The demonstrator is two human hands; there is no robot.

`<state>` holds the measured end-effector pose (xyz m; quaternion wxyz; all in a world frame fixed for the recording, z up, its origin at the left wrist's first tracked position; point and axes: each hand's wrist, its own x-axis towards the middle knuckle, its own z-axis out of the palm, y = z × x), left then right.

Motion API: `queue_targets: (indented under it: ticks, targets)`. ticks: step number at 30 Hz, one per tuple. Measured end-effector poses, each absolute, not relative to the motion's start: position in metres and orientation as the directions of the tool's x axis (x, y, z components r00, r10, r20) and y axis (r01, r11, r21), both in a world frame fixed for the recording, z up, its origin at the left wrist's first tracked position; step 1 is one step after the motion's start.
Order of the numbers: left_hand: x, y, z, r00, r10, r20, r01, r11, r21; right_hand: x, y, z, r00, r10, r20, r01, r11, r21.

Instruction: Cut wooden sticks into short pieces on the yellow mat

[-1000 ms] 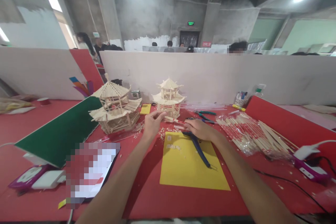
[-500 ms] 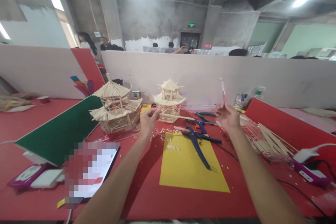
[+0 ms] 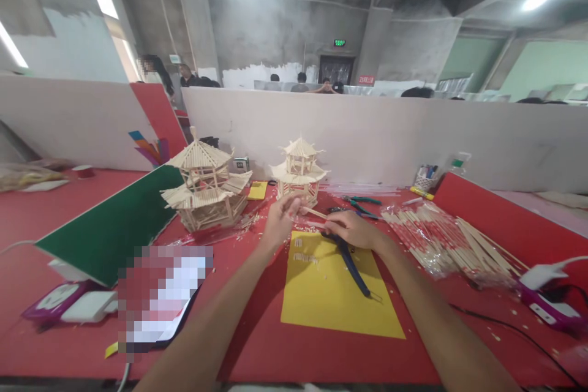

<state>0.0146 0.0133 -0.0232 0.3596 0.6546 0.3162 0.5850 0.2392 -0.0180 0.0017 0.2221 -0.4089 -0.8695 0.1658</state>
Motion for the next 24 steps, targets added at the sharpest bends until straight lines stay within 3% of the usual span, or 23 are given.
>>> queue_targets:
  ticks: [4, 6, 9, 11, 13, 17, 24]
  targets:
    - [0.007, 0.009, -0.017, 0.018, 0.769, 0.639, 0.137, -0.635, 0.761, 0.249, -0.014, 0.0, -0.517, 0.804, 0.294, 0.771, 0.586, -0.248]
    - [0.007, 0.005, -0.017, 0.167, 0.724, 0.67, 0.29, -0.685, 0.668, 0.245, -0.015, -0.002, -0.531, 0.796, 0.289, 0.789, 0.589, -0.172]
    - [0.012, 0.0, -0.021, 0.485, 0.588, 0.647, 0.462, -0.801, 0.381, 0.234, -0.018, -0.006, -0.58, 0.764, 0.281, 0.774, 0.625, -0.101]
    - [0.014, -0.002, -0.024, 0.602, 0.507, 0.617, 0.509, -0.839, 0.193, 0.228, -0.02, -0.007, -0.592, 0.753, 0.286, 0.771, 0.633, -0.072]
    - [0.016, -0.004, -0.024, 0.646, 0.471, 0.601, 0.533, -0.841, 0.086, 0.225, -0.022, -0.007, -0.582, 0.754, 0.303, 0.777, 0.626, -0.067]
    - [0.018, -0.006, -0.019, 0.675, 0.464, 0.574, 0.554, -0.832, 0.021, 0.225, -0.023, -0.005, -0.578, 0.75, 0.321, 0.771, 0.631, -0.085]
    - [0.01, -0.012, 0.008, 0.672, 0.558, 0.487, 0.62, -0.784, 0.043, 0.225, -0.026, -0.001, -0.566, 0.758, 0.326, 0.772, 0.625, -0.115]
